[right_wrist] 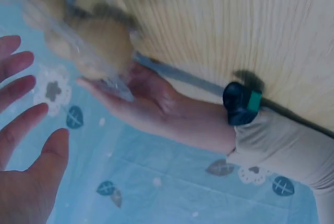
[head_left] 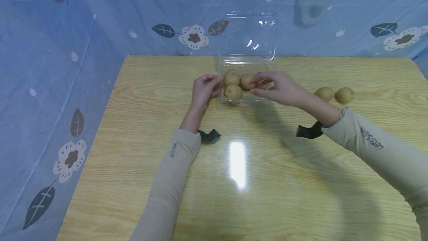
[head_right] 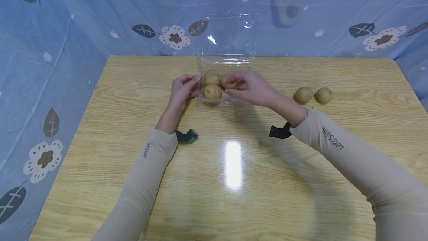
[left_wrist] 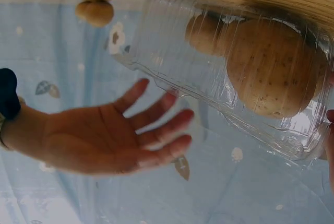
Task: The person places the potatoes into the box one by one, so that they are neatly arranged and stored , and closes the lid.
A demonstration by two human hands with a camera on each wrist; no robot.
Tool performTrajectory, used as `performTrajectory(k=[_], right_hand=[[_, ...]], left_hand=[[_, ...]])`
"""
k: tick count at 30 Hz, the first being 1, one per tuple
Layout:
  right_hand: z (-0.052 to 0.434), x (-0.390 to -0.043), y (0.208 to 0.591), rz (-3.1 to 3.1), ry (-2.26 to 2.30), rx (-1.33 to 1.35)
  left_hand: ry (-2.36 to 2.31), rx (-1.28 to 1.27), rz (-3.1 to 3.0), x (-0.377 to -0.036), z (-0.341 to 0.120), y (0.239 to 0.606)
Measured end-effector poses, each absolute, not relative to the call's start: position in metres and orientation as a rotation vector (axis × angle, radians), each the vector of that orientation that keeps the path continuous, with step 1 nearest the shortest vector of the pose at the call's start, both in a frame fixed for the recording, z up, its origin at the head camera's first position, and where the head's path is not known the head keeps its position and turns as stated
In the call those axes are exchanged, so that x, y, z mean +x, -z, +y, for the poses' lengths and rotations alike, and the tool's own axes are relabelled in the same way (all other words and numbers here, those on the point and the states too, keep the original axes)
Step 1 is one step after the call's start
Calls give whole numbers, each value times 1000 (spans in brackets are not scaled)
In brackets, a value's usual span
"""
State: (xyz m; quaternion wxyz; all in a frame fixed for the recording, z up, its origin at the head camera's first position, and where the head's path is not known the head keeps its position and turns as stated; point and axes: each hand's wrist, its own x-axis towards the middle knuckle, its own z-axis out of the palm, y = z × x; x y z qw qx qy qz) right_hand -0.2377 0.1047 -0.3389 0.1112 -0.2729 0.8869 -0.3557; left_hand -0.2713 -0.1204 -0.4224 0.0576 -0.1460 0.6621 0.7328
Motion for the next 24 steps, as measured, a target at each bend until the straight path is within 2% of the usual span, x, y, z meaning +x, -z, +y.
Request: performTrajectory(k=[12, 24], right_hand=[[155, -225, 349, 2778, 990, -589], [235, -213, 360, 3072, 623, -604]], left_hand=[[-2231, -435, 2006, -271, -120, 422], [-2218, -455, 2004, -271, -120, 421]])
